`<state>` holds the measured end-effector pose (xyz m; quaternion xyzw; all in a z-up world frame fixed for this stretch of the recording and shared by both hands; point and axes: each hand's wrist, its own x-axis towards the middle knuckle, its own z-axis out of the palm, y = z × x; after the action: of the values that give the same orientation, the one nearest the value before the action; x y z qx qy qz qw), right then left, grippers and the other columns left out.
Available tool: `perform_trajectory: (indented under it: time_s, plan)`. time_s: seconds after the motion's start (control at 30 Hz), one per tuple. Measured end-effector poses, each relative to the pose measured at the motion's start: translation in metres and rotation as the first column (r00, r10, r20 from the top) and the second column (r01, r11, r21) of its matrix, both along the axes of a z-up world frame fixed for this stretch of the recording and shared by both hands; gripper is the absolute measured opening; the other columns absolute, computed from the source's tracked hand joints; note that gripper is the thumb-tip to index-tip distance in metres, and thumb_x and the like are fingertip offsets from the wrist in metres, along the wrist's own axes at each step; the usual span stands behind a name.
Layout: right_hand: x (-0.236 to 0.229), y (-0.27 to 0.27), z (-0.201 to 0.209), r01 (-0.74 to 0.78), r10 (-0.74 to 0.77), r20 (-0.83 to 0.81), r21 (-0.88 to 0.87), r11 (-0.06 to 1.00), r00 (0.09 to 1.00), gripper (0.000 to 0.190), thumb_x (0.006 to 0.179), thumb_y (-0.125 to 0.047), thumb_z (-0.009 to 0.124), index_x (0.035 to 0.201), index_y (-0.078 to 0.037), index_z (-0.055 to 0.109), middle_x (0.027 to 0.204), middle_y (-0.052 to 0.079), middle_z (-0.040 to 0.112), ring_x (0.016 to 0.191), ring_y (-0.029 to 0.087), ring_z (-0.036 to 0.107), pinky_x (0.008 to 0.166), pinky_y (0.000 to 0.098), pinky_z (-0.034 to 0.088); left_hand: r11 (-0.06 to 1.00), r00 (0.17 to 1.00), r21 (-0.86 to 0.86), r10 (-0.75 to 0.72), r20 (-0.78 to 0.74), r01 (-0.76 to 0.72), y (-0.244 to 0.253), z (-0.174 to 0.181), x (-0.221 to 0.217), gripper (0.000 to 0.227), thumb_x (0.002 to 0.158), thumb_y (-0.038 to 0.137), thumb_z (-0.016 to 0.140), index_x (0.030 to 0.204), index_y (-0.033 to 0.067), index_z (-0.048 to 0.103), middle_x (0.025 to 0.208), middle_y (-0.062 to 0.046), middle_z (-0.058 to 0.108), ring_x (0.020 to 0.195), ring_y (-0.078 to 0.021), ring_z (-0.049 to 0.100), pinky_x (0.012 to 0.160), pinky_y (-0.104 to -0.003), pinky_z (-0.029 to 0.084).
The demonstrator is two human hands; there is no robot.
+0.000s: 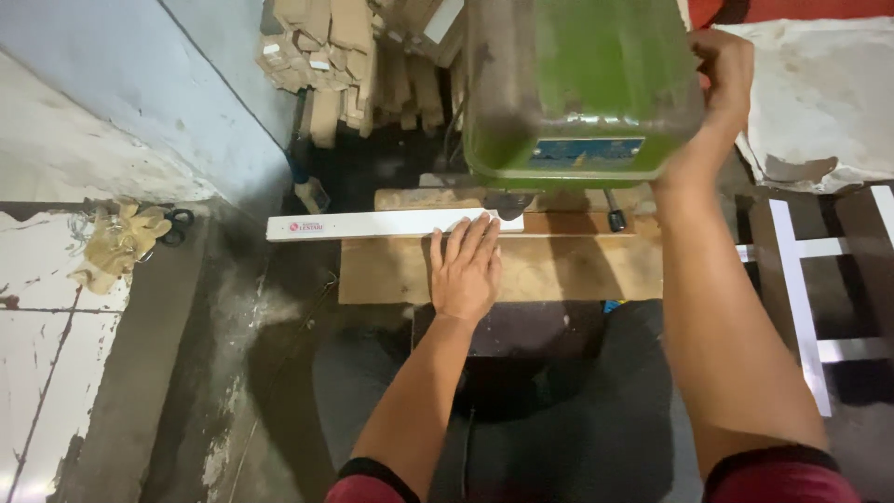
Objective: Drill holes into white strips using a manual drill press and a wooden jig.
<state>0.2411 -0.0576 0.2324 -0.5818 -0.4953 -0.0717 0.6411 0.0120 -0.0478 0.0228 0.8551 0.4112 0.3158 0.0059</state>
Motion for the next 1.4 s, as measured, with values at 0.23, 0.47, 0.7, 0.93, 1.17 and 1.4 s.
perform_trajectory:
  time_s: [0.23,0.47,0.7,0.93,1.17,1.4]
  plan:
    - [0.057,0.03,-0.061,-0.163,0.006,-0.67,-0.173,0.971,0.742,0.017,0.09,-0.032,0.074,0.081,-0.023,0.063,0.078,-0.001,0.055,0.073,0.015,0.05,0.07,0.0295,0.042,0.999,0.999,-0.043,0.018,0.03,-0.017,0.004,-0.017,0.005,0.042,0.101,0.032,0.055,0.142,0.0239,0.062,0.144,0.004,0.061,0.141,-0.0183,0.047,0.124,-0.054,0.016]
    - [0.081,-0.042,-0.124,-0.315,0.148,-0.283,-0.753,0.578,0.948,0.012,0.082,-0.025,0.08,0.084,-0.014,0.079,0.07,0.01,0.07,0.067,0.026,0.065,0.071,0.0339,0.049,0.984,0.978,-0.162,-0.047,0.202,0.081,0.009,-0.001,-0.009,0.047,0.099,0.028,0.063,0.145,0.0218,0.06,0.147,0.0,0.061,0.139,-0.0222,0.052,0.126,-0.053,0.017]
    - [-0.001,-0.046,-0.117,0.023,0.124,0.068,-0.943,0.331,0.99,0.035,0.097,-0.036,0.057,0.121,-0.019,0.075,0.118,0.018,0.076,0.114,0.046,0.069,0.104,0.0563,0.047,0.954,0.897,-0.019,0.289,0.335,-0.3,0.079,0.017,-0.095,0.037,0.094,0.007,0.077,0.127,-0.0047,0.067,0.118,-0.026,0.068,0.112,-0.0407,0.064,0.106,-0.06,0.041]
    - [-0.048,-0.026,-0.153,-0.421,0.102,-0.433,-0.755,0.503,0.896,0.043,0.1,-0.029,0.065,0.131,0.0,0.068,0.101,0.023,0.077,0.081,0.029,0.077,0.08,0.0428,0.06,0.496,0.567,-0.466,0.824,-0.016,-0.733,0.154,-0.023,-0.224,0.074,0.096,0.058,0.07,0.151,0.0133,0.049,0.14,-0.018,0.054,0.12,-0.0481,0.059,0.085,-0.066,0.05]
    - [-0.041,-0.062,-0.156,-0.196,-0.077,-0.284,-0.809,0.555,0.956,0.035,0.099,-0.036,0.064,0.123,-0.015,0.077,0.111,0.017,0.076,0.11,0.039,0.07,0.095,0.0512,0.052,0.597,0.744,-0.7,0.653,0.141,-0.392,0.102,0.039,-0.215,0.073,0.088,0.057,0.082,0.133,0.003,0.063,0.121,-0.022,0.069,0.115,-0.0427,0.066,0.094,-0.058,0.052]
    - [0.021,-0.121,-0.109,-0.147,-0.419,-0.572,-0.696,0.703,0.706,0.027,0.109,-0.042,0.064,0.11,-0.015,0.065,0.091,0.002,0.065,0.075,0.014,0.059,0.062,0.0311,0.049,0.78,0.974,-0.621,0.074,0.214,0.077,0.059,0.046,-0.119,0.03,0.089,0.039,0.077,0.114,0.023,0.073,0.109,0.005,0.077,0.085,-0.0104,0.07,0.067,-0.027,0.05]
